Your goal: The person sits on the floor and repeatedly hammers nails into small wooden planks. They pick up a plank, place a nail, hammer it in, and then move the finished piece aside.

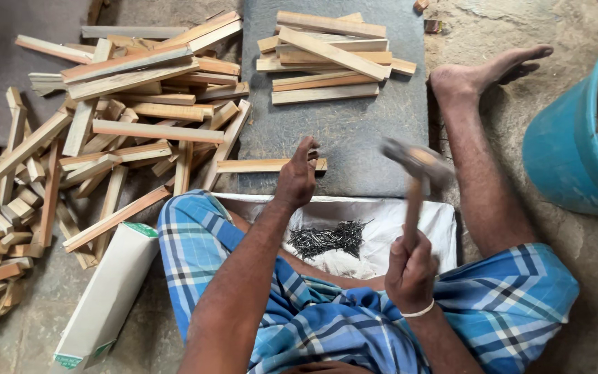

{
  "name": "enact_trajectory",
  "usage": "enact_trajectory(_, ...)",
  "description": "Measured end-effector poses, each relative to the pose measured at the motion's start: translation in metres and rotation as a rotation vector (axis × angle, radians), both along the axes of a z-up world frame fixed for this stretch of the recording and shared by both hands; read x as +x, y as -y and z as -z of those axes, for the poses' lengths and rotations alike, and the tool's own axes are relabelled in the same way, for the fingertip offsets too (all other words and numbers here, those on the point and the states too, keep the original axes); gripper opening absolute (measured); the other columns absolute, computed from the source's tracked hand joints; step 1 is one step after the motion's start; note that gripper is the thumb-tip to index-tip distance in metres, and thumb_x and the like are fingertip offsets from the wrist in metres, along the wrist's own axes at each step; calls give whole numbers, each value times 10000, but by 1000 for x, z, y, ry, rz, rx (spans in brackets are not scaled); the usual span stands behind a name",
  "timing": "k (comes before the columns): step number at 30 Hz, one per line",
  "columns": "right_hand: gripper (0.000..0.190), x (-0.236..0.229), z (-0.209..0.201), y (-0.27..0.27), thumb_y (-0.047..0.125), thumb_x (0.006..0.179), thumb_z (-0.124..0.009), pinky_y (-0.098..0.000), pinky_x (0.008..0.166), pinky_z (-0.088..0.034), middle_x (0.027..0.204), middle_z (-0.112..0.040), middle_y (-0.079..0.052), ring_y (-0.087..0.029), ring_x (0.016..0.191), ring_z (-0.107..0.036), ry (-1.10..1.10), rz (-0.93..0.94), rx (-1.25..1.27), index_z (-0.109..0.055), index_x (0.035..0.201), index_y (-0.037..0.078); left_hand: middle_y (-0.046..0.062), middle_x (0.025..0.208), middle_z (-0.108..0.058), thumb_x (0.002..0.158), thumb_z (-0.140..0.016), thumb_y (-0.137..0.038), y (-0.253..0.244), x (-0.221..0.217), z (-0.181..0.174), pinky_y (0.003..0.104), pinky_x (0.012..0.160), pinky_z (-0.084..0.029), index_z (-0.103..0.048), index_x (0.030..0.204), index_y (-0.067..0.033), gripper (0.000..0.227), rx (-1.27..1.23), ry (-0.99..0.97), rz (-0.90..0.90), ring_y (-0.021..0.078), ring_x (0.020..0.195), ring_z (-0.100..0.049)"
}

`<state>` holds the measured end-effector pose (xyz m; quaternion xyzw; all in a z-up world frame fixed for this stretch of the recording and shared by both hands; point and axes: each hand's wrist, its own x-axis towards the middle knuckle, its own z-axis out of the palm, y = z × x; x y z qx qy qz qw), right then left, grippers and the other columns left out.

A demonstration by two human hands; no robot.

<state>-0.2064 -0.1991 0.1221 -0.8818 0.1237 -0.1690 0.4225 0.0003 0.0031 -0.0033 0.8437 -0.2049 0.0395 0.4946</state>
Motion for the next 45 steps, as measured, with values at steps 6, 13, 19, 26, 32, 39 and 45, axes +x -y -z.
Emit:
enact_trajectory(6,246,19,15,-9,334,1039,-553,-645,709,-466,913,-742,-167,-424,717,-713,-622,-163,-498,-517,1118,105,242,1358,-615,1066,-458,-18,-2,3,0,454,868,-628,-237,1553,-85,539,65,-96,-16,387,1016,-717)
enact_trajectory(13,256,-5,66,20,327,1037,-562,-515,619,-489,791,-717,-201,-425,744,-686,-479,-38,-161,-579,1117,85,170,1268,-668,816,-670,-71,-33,12,-38,485,989,-507,-628,1284,-70,470,343,228,223,395,1161,-629)
enact_trajectory(19,285,1,87,36,326,1024,-569,-309,356,-327,642,-457,13,-97,451,-390,-718,206,754,-551,962,49,150,1341,-642,889,-606,56,-91,30,-131,450,1070,-486,-640,1302,-48,427,511,480,160,346,1208,-625)
enact_trajectory(26,243,18,81,15,278,964,-654,-300,359,-375,633,-487,-2,-113,443,-450,-754,195,833,-584,961,45,250,1399,-593,852,-745,-62,-126,88,-128,496,1144,-432,-577,1320,19,503,551,339,-482,396,1345,-538)
enact_trajectory(32,254,30,68,12,272,947,-672,-301,366,-411,631,-484,-11,-118,445,-466,-750,196,888,-588,983,35,278,1508,-410,884,-773,-198,-17,125,-76,512,1082,-397,-489,1393,69,641,507,86,-178,437,1327,-482)
enact_trajectory(39,242,32,66,13,277,937,-669,-297,360,-402,624,-496,5,-104,439,-452,-749,210,845,-612,1006,53,96,1231,-672,975,-634,-159,19,71,-63,451,866,-491,-644,1279,-121,306,643,44,-168,266,1035,-659)
enact_trajectory(45,259,31,58,17,298,961,-660,-292,353,-353,540,-464,7,-99,408,-422,-697,205,782,-629,1000,43,103,1050,-727,1010,-584,-183,-64,30,-97,430,823,-536,-726,1186,-200,227,506,-512,-122,265,923,-670)
